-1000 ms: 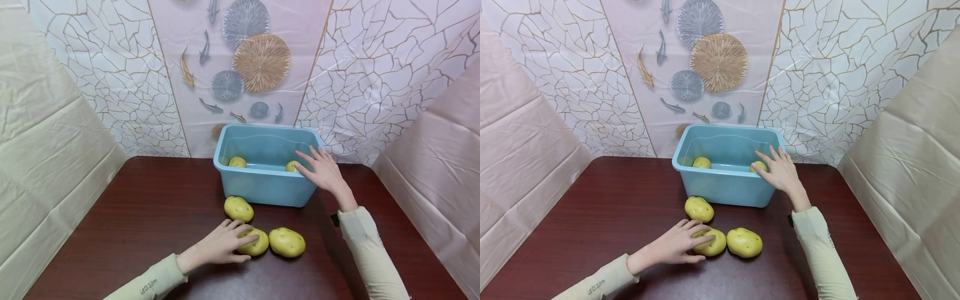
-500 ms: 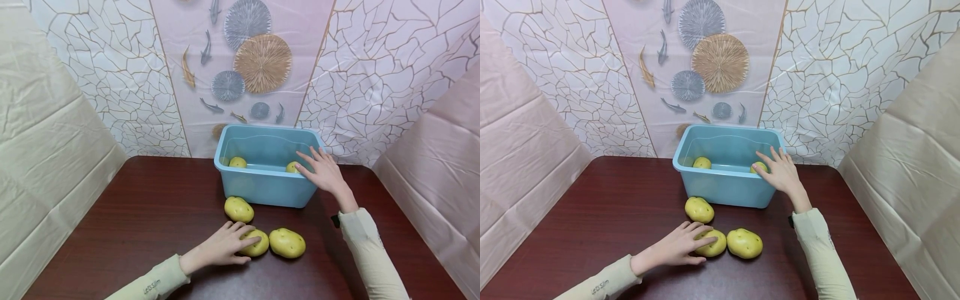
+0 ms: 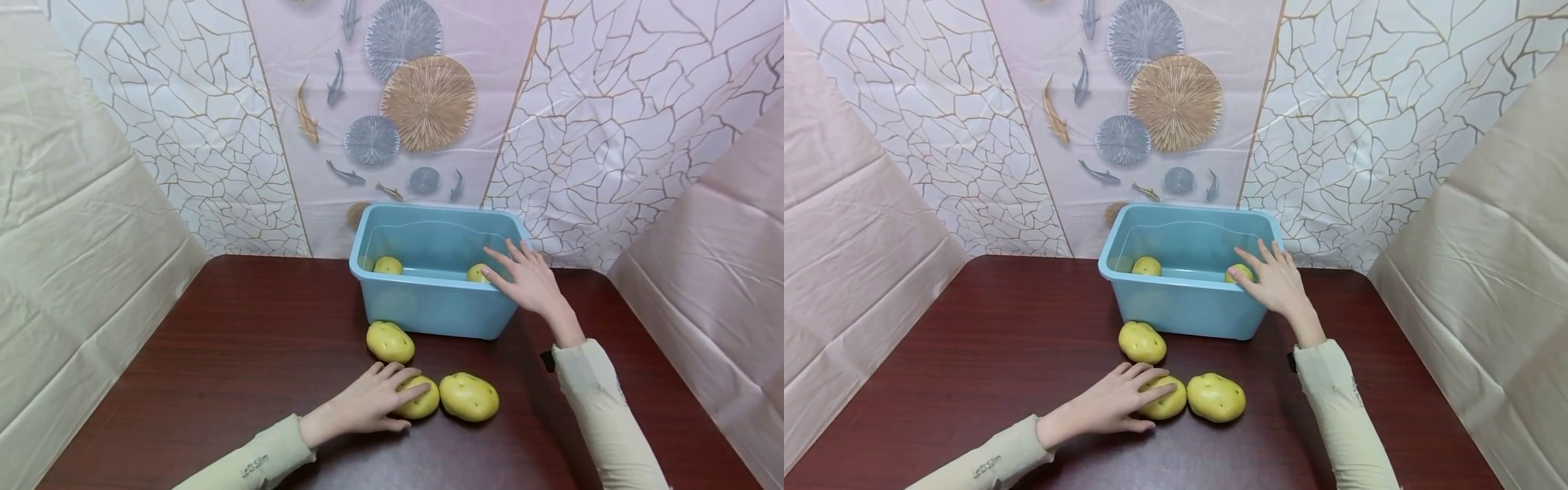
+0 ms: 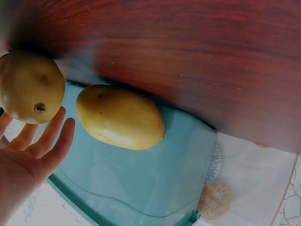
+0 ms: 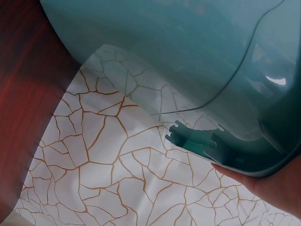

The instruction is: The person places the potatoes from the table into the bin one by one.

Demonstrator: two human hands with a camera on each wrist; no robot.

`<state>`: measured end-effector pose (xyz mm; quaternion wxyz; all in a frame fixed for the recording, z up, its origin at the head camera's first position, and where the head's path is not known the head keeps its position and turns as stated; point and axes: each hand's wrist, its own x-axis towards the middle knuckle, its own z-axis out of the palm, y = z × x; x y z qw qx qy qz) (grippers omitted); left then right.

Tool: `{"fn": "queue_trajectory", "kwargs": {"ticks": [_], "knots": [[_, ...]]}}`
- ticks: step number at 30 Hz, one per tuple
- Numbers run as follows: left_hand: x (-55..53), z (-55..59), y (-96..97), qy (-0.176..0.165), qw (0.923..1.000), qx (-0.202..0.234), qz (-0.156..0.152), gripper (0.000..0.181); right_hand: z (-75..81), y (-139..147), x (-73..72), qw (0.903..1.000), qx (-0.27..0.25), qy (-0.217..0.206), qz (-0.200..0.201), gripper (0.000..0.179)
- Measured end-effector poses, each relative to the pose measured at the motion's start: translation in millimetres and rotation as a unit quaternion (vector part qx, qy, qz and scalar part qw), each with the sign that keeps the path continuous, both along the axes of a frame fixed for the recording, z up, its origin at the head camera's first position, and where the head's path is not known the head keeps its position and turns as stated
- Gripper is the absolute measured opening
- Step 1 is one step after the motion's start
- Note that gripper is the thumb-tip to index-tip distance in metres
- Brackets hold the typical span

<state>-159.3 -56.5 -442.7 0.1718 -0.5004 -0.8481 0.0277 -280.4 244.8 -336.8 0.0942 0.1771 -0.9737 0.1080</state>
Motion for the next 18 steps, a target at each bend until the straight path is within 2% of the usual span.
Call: {"fn": "queue_trajectory", "kwargs": {"ticks": [8,18], "knots": [[-1.5,-3.2,3.3,0.005,1.0000,-0.003,0.003,0.065,-0.3,0.1,-0.8,1.0000,0.001,0.002,-0.001,0.064],[-1.2,-1.9,5.3,-0.004,0.9999,-0.014,0.008,0.064,-0.2,0.2,-0.7,1.0000,0.001,0.002,-0.002,0.064]]}}
